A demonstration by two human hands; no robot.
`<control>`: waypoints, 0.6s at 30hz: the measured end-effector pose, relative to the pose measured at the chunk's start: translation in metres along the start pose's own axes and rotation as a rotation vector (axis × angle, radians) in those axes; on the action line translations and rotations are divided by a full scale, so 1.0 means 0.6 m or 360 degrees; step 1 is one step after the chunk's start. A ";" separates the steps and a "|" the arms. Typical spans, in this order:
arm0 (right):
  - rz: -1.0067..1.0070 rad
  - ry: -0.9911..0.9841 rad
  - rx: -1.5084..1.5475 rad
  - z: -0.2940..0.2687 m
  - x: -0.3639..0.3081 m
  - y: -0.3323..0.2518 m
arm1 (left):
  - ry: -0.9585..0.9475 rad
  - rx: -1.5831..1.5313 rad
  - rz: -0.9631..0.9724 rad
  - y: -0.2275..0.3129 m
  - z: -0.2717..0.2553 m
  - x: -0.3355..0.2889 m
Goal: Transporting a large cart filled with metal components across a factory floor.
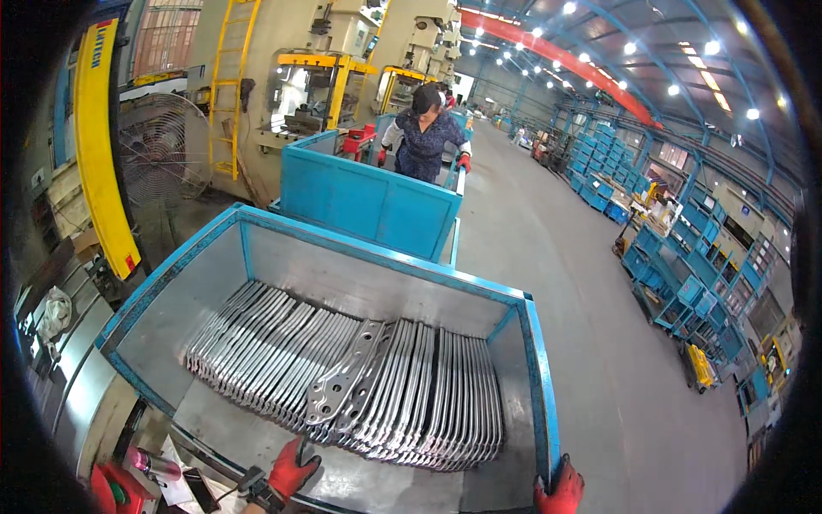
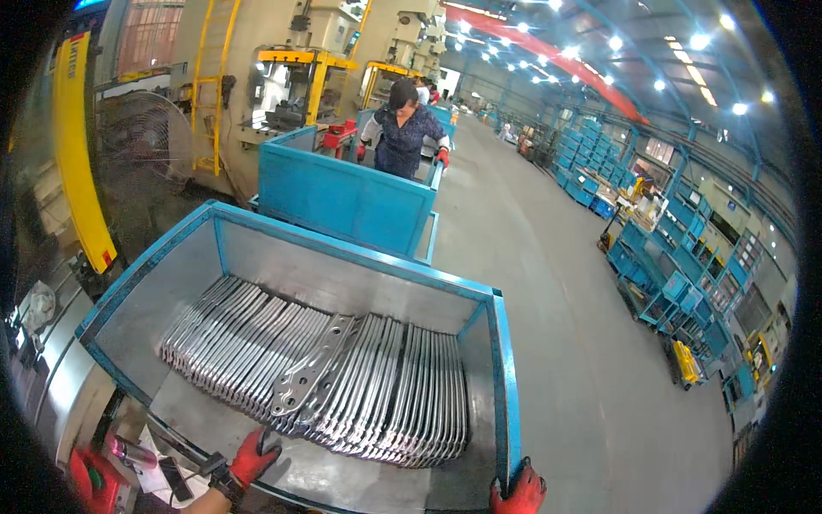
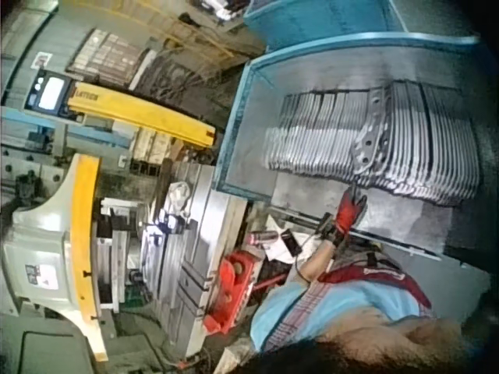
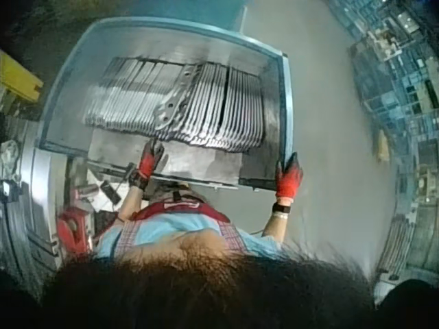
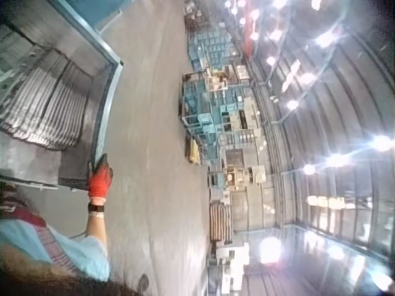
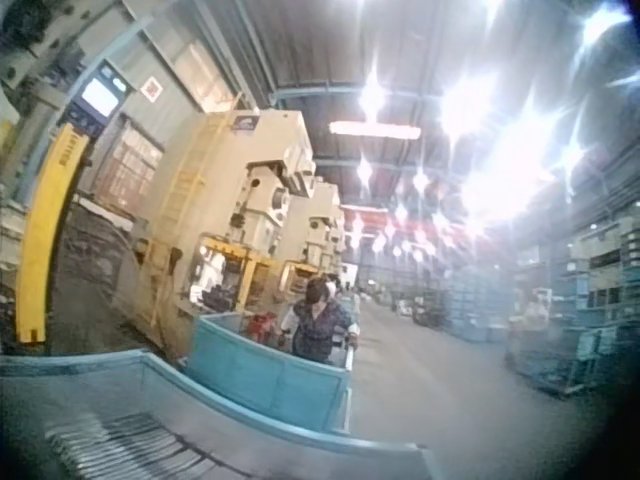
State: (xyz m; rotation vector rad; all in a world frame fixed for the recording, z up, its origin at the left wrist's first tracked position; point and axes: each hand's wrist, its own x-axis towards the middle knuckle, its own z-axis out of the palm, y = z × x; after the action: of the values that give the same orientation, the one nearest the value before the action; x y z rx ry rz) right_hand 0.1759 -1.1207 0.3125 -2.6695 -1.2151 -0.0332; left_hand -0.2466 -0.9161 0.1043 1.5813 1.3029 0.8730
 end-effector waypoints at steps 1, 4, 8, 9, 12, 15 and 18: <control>-0.0106 0.0121 -0.0092 0.006 0.001 0.002 | 0.0081 0.0525 0.0245 0.006 0.004 0.027; -0.0276 0.0321 -0.0155 -0.005 -0.009 -0.015 | 0.0081 0.0710 0.0323 0.053 0.011 0.105; -0.0408 0.0544 0.0248 0.019 -0.056 -0.097 | -0.0115 0.1272 0.0318 0.079 0.042 0.196; -0.0552 0.0611 0.0497 0.084 -0.074 -0.083 | -0.0181 0.1323 0.0365 0.076 0.043 0.212; -0.0384 0.0088 0.0804 0.192 -0.116 -0.161 | -0.0446 0.1352 0.0385 0.026 0.048 0.253; 0.0007 -0.0516 0.1687 0.279 -0.098 -0.254 | -0.1091 0.1044 0.0291 0.005 0.037 0.279; 0.0804 -0.0779 0.2995 0.433 -0.104 -0.273 | -0.1174 0.1192 0.0312 0.054 0.028 0.267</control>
State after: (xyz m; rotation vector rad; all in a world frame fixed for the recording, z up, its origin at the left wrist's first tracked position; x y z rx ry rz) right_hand -0.0048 -1.0116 0.0813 -1.1035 -0.1327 1.1808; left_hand -0.1870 -0.7642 0.1260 2.3271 0.9601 -0.1784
